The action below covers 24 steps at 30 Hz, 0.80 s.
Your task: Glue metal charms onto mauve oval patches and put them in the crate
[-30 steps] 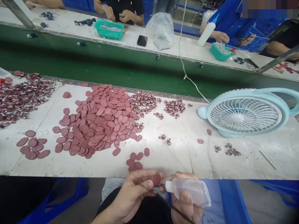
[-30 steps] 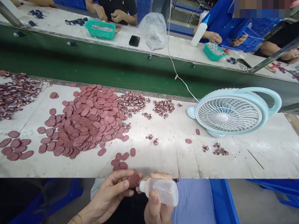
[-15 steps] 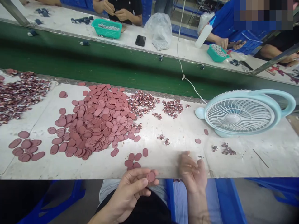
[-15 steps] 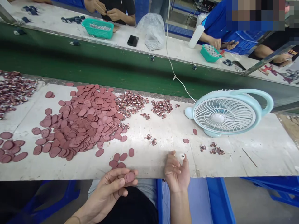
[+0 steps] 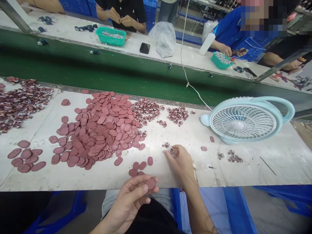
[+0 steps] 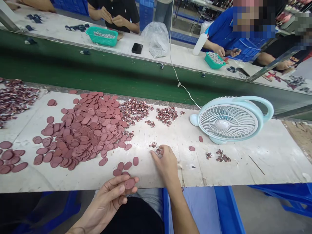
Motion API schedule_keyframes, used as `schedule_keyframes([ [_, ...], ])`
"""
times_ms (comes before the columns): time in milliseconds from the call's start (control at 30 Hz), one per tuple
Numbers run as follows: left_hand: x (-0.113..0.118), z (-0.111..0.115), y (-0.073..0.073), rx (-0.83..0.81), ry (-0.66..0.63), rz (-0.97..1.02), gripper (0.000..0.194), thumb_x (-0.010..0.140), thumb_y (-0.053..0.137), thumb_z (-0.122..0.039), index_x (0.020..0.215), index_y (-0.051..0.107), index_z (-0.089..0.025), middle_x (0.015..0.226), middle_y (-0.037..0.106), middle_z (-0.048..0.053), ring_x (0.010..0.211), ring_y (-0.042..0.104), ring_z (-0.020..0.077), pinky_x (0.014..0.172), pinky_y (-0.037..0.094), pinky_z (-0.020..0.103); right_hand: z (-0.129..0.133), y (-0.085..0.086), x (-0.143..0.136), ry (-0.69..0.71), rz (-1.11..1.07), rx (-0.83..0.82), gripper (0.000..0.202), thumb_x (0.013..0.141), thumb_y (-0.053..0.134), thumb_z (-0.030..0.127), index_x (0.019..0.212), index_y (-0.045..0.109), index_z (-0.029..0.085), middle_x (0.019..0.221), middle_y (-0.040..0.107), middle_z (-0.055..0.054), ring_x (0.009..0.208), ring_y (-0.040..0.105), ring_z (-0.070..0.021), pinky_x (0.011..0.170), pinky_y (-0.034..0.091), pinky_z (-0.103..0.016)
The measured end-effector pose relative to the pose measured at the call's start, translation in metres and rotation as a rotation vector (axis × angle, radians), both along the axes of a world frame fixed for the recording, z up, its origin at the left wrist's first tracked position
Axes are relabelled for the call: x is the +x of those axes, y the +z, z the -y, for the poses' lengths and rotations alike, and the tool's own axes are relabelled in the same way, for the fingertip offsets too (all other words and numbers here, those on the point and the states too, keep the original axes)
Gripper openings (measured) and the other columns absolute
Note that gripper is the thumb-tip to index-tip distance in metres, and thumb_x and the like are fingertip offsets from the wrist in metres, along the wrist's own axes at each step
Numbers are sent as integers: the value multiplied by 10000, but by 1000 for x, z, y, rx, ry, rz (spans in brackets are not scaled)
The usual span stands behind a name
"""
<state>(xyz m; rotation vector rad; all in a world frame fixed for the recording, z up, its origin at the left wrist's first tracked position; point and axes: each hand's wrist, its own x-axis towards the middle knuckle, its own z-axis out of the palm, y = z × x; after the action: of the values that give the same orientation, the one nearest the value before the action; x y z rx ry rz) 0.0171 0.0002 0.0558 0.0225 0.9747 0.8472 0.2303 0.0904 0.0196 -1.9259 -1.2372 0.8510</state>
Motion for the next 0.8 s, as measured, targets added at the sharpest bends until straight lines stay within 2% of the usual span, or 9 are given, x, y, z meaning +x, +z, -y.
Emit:
schedule_keyframes([
  [100,-1,1,-1,7,-1,9,243,749,869,-221,976,798,-175,1139,832,141,927,803,232,626,596,188,-2,8,5,40,65,-65,131,730,744,334,801,689,237,626,616,38,651,557,-171,666,405,-306],
  [200,-2,1,-2,43,-1,9,199,750,866,-225,935,804,-183,1180,821,129,950,793,229,622,580,183,19,26,10,81,51,-129,137,810,685,370,791,690,234,623,682,18,612,613,-171,614,438,-294],
  [267,-1,1,-2,67,-5,1,180,740,874,-228,904,805,-198,1192,818,112,976,785,234,599,556,175,43,38,12,161,-136,-197,182,835,685,411,816,697,230,681,743,-5,631,675,-173,607,512,-288],
  [333,2,1,-2,81,-18,-21,184,726,885,-237,891,804,-218,1140,833,93,988,780,246,581,534,176,70,44,9,258,-473,-251,176,820,728,395,899,727,237,752,793,-26,664,735,-186,629,593,-301],
  [400,5,1,-2,110,-46,-58,183,717,893,-260,874,806,-226,1076,844,88,977,775,254,585,531,190,93,46,4,281,-675,-196,219,804,763,331,1017,768,279,825,824,-38,724,778,-207,682,646,-330],
  [467,8,2,-4,166,-74,-99,193,711,897,-285,873,810,-226,1052,846,90,915,764,230,591,535,202,105,47,-4,285,-677,-62,238,801,765,258,1026,795,330,902,830,-44,811,791,-224,750,664,-356],
  [533,9,4,-7,226,-94,-133,208,717,892,-291,896,811,-225,1045,846,88,817,735,183,601,547,211,107,49,-12,296,-597,53,211,789,764,204,936,814,347,948,805,-42,865,776,-221,787,658,-354],
  [600,9,6,-9,269,-114,-150,218,732,881,-274,933,807,-232,1049,845,81,771,715,159,622,562,221,104,51,-19,295,-537,106,228,778,769,179,915,812,357,927,770,-29,838,750,-197,762,645,-321],
  [800,11,7,-4,315,-125,-168,178,737,867,-228,899,796,-251,1101,840,69,864,750,202,629,567,234,100,52,-27,246,-631,47,226,792,763,181,937,796,351,862,774,-6,749,749,-177,631,619,-266],
])
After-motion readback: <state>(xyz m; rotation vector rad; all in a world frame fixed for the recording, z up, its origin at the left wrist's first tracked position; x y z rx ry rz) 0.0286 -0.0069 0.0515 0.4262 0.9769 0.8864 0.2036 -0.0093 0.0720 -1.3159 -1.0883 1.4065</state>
